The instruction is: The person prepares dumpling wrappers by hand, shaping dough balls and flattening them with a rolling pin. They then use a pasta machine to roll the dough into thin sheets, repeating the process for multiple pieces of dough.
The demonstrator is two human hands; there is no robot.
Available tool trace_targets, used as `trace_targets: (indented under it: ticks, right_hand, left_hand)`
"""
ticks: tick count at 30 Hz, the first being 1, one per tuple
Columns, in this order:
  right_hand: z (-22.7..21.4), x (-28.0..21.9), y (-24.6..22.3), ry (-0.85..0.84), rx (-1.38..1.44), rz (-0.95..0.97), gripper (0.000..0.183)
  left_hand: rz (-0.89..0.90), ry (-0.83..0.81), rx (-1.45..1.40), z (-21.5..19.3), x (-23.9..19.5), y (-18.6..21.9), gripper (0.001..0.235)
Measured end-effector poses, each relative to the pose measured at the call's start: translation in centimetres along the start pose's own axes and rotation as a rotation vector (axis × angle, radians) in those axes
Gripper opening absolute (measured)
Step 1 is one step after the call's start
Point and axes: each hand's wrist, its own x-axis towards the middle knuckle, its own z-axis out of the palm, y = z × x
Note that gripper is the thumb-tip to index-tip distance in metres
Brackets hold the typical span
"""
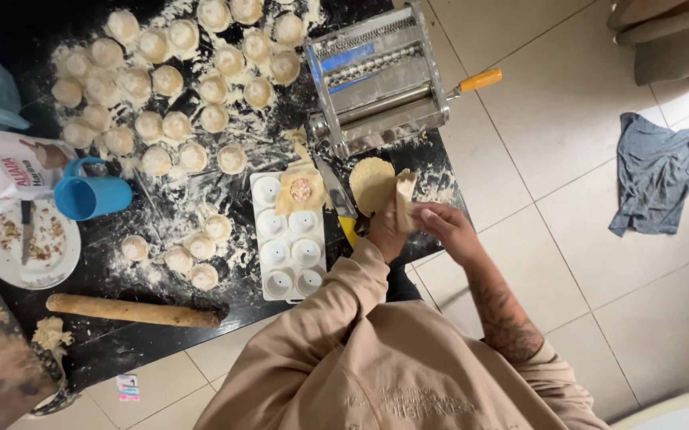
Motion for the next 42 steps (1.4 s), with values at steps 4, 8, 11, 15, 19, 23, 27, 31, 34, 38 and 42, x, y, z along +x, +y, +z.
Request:
trace_targets:
  ticks: [4,8,11,15,19,23,27,31,34,38,42]
  right_hand:
    - [1.1,-1.0,2.5,0.483,-1.022,-0.419,0.066]
    - [3.0,2.3,3.8,0.430,-1.389,-0.182,0.103]
    - [3.5,5.4,3.8,0.464,-1.354,-0.245,0.102]
    - [2.5,7.3,4.2,0.615,-1.252,-0.386,0.087]
    - [-1.4,11.8,5.0,0.578,-1.086,-0.015,0.046]
    - [-6.4,15.9,5.8,0.599,-1.223,-0.107,0.040]
    - [-10.6,14.1,4.6,0.546,-1.097,-0.066,0.044]
    - [-8.9,11.9,1.1,0.514,-0.860,-0.119,0.042]
    - [-1.4,10.4,1.3,0.156,-0.739,-0.584,0.021]
    - [6.6,7.4,2.4,-0.047,-1.336,-0.608,0.058]
    - [10.3,8.4,2.0,-0.018,-1.491,-0.499,0.090]
  left_hand:
    - [-0.288,0.256,-0.281,0.3,-0.3,-2.2,0.046]
    - [-0.101,0.254,-0.418,-2.7,-0.9,-2.3,0.046]
    - [0.109,0.326,-0.546,-4.0,-1.1,-1.2,0.039]
    - [-0.032,0.309,-0.623,-4.4,-1.4,-0.7,0.035]
    - [0.043,0.318,-0.483,-3.3,-2.0,-0.7,0.037]
    - [-0.112,0.122,-0.166,-1.0,-1.8,1.8,0.035]
    - [-0.105,-0.108,-0.190,2.6,-2.5,5.0,0.057]
    - [0.297,0.168,-0.105,2.8,-3.5,4.6,0.059]
    - [0.243,0.350,-0.176,0.7,-4.3,2.6,0.050]
    - [0.080,0.511,-0.235,-3.6,-5.8,0.8,0.048]
    - [0.029,0.568,-0.234,-6.6,-5.8,0.2,0.046]
